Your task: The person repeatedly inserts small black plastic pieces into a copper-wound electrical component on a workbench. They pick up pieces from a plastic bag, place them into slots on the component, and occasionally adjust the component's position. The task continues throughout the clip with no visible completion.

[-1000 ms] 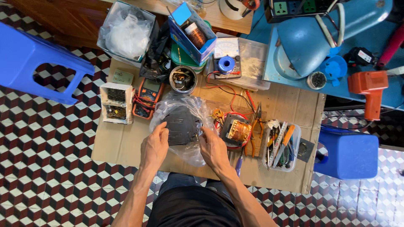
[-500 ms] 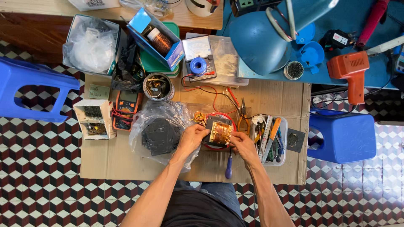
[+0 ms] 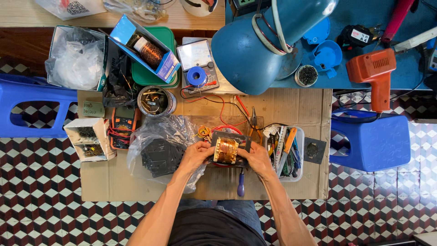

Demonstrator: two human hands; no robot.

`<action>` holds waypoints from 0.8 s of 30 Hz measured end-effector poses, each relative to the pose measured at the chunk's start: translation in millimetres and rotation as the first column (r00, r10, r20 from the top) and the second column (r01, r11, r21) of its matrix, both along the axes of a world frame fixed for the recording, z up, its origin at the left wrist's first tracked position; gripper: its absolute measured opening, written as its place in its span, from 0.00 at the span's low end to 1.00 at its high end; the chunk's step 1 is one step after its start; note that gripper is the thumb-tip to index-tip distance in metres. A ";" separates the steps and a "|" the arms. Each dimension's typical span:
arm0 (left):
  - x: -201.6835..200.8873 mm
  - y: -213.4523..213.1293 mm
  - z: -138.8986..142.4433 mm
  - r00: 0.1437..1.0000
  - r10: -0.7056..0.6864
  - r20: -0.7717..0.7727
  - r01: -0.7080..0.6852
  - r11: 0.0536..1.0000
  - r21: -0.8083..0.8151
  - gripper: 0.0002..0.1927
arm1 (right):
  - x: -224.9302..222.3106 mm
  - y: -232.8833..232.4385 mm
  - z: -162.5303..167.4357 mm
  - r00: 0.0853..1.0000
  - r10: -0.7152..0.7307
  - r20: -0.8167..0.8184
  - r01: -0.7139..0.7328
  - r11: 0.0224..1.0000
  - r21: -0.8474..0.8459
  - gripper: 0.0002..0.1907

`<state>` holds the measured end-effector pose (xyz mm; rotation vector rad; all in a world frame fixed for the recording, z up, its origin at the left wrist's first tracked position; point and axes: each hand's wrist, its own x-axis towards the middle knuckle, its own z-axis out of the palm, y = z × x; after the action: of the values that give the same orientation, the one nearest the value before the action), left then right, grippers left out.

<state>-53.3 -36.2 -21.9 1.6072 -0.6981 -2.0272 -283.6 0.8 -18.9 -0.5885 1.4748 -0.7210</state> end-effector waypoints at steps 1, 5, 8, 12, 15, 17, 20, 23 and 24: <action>-1.2 0.3 -1.3 1.000 -0.010 0.028 0.011 0.998 -0.058 0.15 | -6.7 2.5 0.1 1.000 -0.025 0.007 0.025 0.998 0.054 0.17; -7.4 -2.5 -8.9 0.963 -0.074 0.258 0.118 0.980 -0.158 0.16 | -39.7 11.5 5.7 0.990 -0.064 -0.124 0.079 0.991 0.113 0.16; -11.4 -5.8 -10.4 0.938 -0.070 0.340 0.148 0.967 -0.208 0.15 | -60.7 26.1 15.3 0.987 -0.098 -0.126 0.112 0.988 0.109 0.15; 0.4 -10.9 -5.3 0.970 -0.124 0.210 0.156 0.978 -0.141 0.14 | -64.1 50.5 23.6 0.986 -0.091 -0.139 0.104 0.991 0.088 0.14; 12.8 -13.8 2.6 0.942 -0.224 0.249 0.256 0.962 -0.100 0.16 | -56.7 68.0 25.3 0.977 -0.136 -0.163 0.155 0.982 0.109 0.14; 16.9 -15.0 4.2 0.949 -0.235 0.212 0.253 0.965 -0.065 0.16 | -50.0 74.7 22.2 0.952 -0.187 -0.242 0.224 0.965 0.137 0.13; 20.8 -10.4 1.5 0.975 -0.191 0.112 0.197 0.980 -0.042 0.14 | -39.6 68.5 9.0 0.907 -0.333 -0.258 0.370 0.923 0.108 0.12; 23.4 -3.0 -3.5 0.994 -0.107 0.033 0.108 0.993 -0.041 0.13 | -17.8 53.1 -10.9 0.875 -0.436 -0.210 0.456 0.888 0.054 0.11; 24.9 -1.3 -4.5 0.997 -0.074 0.015 0.074 0.996 -0.042 0.13 | -10.9 48.3 -16.0 0.865 -0.400 -0.304 0.428 0.903 0.029 0.11</action>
<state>-28.4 -37.5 -26.4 1.5944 -0.8114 -2.0410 -294.5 49.1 -35.0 -0.3088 1.9345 -0.9175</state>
